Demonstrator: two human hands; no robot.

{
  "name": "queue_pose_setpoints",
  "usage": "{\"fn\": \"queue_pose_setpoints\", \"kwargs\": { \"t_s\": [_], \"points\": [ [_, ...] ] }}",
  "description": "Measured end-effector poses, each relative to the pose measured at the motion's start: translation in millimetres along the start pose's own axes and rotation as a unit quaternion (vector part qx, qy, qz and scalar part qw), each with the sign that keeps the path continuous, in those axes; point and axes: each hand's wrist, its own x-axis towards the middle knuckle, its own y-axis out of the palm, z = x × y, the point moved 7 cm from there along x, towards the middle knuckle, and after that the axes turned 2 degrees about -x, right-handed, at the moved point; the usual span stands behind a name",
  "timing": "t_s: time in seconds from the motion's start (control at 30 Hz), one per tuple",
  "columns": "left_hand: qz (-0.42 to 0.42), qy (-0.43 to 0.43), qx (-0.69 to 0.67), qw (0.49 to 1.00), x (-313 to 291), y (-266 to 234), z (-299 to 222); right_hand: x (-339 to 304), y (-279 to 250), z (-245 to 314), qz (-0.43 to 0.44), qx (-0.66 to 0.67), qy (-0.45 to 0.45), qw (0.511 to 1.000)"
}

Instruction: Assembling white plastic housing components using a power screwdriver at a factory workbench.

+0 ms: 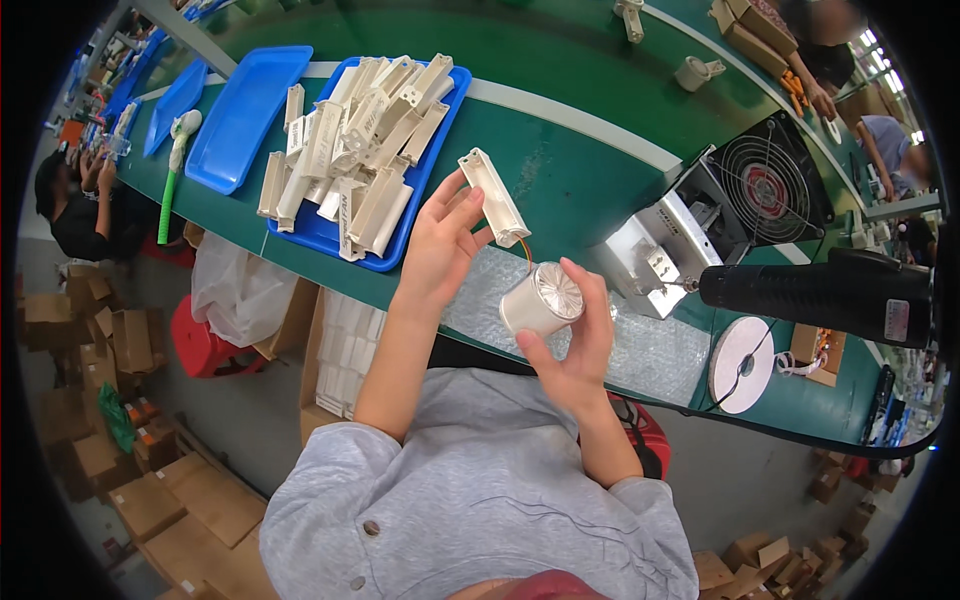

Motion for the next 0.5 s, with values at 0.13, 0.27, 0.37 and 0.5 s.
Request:
{"fn": "queue_pose_setpoints", "kwargs": {
  "t_s": [0.13, 0.27, 0.37, 0.5],
  "points": [
    [-0.008, 0.019, 0.010, 1.000, -4, 0, -1, 4, 1, -5, 0.012, 0.016, 0.021, 1.000],
    [-0.005, 0.068, 0.065, 0.996, -14, 5, -6, 4, 5, -8, 0.000, 0.094, 0.068, 0.993],
    [0.044, 0.101, 0.124, 0.986, -24, 15, -13, 7, -3, -18, 0.036, 0.048, 0.050, 0.997],
    [0.071, 0.176, 0.193, 0.963, -39, 24, -15, 7, -1, -22, 0.025, -0.118, -0.008, 0.993]
  ]
}}
